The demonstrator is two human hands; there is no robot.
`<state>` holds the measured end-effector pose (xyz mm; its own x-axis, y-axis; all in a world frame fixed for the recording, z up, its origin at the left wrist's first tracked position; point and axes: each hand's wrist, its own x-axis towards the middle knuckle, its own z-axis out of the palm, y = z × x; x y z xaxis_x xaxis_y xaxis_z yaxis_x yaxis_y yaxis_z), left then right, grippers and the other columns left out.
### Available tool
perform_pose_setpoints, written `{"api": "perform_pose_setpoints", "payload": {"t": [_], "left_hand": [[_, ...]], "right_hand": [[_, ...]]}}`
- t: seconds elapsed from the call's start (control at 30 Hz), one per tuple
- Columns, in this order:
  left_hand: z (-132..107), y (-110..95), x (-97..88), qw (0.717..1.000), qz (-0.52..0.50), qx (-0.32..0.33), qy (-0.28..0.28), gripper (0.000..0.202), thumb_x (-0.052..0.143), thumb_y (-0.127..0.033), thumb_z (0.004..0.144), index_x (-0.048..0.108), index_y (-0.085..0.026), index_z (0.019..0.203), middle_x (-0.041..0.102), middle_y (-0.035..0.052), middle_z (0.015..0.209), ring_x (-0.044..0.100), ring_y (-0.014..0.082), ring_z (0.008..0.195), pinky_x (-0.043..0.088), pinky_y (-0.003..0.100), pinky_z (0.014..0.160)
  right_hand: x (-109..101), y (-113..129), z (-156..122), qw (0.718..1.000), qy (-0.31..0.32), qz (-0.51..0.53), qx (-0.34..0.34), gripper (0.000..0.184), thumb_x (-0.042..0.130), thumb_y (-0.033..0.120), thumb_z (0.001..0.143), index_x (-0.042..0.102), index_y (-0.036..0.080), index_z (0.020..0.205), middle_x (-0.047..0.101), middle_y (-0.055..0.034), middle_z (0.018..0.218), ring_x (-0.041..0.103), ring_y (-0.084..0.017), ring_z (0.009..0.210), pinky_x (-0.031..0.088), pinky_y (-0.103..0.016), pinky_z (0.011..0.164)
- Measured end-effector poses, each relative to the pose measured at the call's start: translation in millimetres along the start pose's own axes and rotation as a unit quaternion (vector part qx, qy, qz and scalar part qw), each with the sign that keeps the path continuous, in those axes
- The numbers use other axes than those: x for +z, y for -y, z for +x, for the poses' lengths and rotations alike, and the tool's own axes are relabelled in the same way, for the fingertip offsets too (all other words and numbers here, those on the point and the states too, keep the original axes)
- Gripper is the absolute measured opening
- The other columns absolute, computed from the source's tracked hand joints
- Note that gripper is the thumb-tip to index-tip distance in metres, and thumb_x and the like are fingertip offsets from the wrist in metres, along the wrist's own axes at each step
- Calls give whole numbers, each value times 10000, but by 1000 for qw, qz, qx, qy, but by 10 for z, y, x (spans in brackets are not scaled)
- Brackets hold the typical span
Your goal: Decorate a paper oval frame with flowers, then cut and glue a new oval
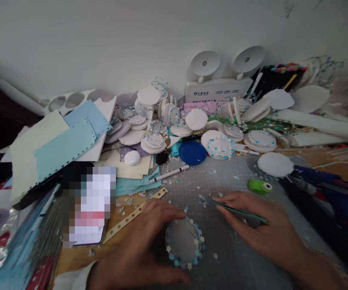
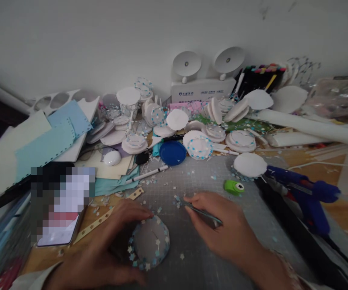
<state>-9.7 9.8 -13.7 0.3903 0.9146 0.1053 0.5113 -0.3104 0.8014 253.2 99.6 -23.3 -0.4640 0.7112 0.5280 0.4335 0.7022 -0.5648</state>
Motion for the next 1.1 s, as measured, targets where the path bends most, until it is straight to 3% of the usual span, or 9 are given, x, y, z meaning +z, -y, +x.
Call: {"api": "perform_pose_setpoints", "payload": {"t": [0.4, 0.53, 0.63, 0.83, 1.1], "left_hand": [[47, -52, -25, 999, 39, -4, -5, 885, 865, -556, 602, 391, -323, 1312, 562, 46, 1223, 536, 274, 1106, 428, 415, 957], [46, -56, -20, 999, 43, -17, 1, 847, 877, -460, 626, 385, -331, 1302, 544, 34, 1205, 516, 269, 1103, 419, 431, 959], [37, -66, -8, 999, 44, -20, 3, 807, 865, -358, 647, 386, -329, 1295, 530, 32, 1193, 508, 264, 1102, 422, 436, 956], [24, -73, 3, 1000, 24, -15, -4, 794, 858, -352, 657, 387, -337, 1296, 527, 31, 1198, 511, 260, 1105, 428, 425, 954], [28, -47, -21, 1000, 21, 5, 16, 823, 869, -444, 640, 394, -339, 1304, 553, 37, 1215, 531, 262, 1116, 431, 405, 973]], "right_hand": [[-43, 52, -7, 998, -37, 37, 45, 133, 690, 137, 815, 685, 264, 855, 775, 18, 840, 732, -122, 744, 578, -181, 714], [-53, 52, -1, 997, -36, 45, 47, 145, 686, 126, 818, 663, 262, 864, 775, 11, 864, 733, -134, 767, 582, -201, 721], [-14, 20, -18, 999, -12, 31, 34, 124, 679, 131, 821, 650, 246, 858, 774, -10, 867, 740, -156, 777, 593, -230, 716], [39, 21, -24, 1000, -3, 3, -17, 160, 641, 92, 823, 659, 227, 907, 774, -27, 871, 744, -161, 771, 599, -242, 733], [-73, 115, 50, 986, -72, 83, 125, 112, 703, 185, 807, 660, 281, 768, 752, 27, 779, 719, -141, 692, 586, -196, 632]]}}
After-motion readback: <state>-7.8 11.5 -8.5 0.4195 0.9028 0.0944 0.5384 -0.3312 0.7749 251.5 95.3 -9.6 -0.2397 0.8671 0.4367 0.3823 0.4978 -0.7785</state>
